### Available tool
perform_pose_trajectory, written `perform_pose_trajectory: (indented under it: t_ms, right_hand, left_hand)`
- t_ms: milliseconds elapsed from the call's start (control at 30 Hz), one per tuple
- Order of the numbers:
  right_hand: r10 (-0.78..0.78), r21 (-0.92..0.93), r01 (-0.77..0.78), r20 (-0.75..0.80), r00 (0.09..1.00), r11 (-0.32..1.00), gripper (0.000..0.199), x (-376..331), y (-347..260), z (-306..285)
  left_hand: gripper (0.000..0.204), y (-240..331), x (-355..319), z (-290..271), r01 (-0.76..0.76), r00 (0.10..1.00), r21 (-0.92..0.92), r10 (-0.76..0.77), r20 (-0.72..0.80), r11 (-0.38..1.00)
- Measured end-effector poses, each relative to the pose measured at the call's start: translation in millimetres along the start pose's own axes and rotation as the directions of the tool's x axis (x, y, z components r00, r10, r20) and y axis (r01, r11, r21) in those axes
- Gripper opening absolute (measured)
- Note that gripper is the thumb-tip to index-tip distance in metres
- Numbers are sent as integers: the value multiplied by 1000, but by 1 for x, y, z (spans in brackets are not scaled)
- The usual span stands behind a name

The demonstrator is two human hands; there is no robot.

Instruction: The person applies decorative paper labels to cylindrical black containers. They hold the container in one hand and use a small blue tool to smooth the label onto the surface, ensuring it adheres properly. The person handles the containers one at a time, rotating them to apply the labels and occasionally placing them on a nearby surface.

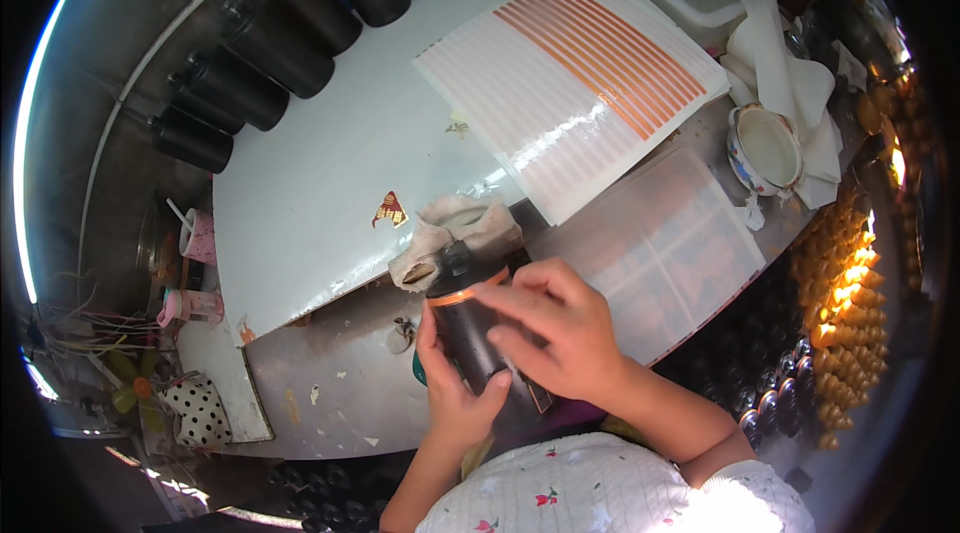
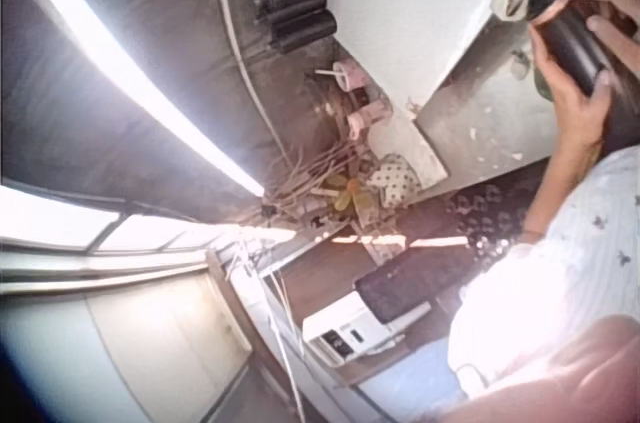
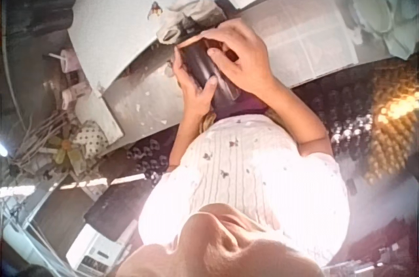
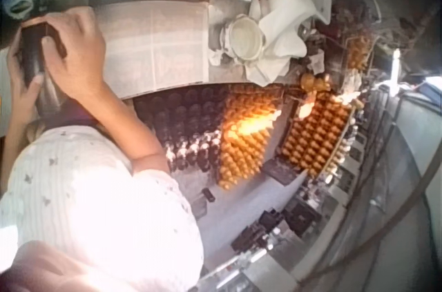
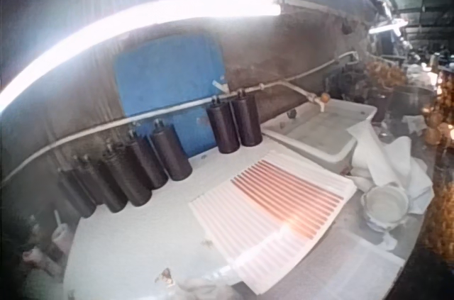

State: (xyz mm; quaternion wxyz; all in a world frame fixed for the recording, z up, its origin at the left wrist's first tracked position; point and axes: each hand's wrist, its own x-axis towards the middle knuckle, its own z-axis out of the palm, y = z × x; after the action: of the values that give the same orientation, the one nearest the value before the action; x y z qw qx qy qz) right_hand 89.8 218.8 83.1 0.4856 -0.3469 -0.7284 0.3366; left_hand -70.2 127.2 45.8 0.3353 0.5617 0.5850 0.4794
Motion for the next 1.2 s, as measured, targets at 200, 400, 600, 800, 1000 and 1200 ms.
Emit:
perform_pose_trajectory:
  t_ms: [200,400,600,800,1000,1200]
  right_hand:
    - [-39,-197,71,164,986,978,59,11,-21,0]
    - [-30,-239,72,174,984,968,60,6,-21,-1]
    - [-27,-225,68,181,983,972,59,4,-19,-3]
    - [-23,-229,53,131,991,972,60,-3,-17,-3]
    - [-5,-186,17,67,998,982,65,-11,-13,0]
    - [123,-80,-119,56,991,990,72,-15,-10,1]
  left_hand:
    - [107,7,7,4,-58,998,110,61,-31,992]
    - [111,10,9,4,-45,998,190,54,-40,981]
    - [111,13,12,2,-58,998,254,66,-23,965]
    - [111,13,12,4,-26,998,187,35,-49,982]
    - [110,12,9,4,9,998,188,4,-67,982]
    - [111,17,7,-2,-37,998,371,56,-39,928]
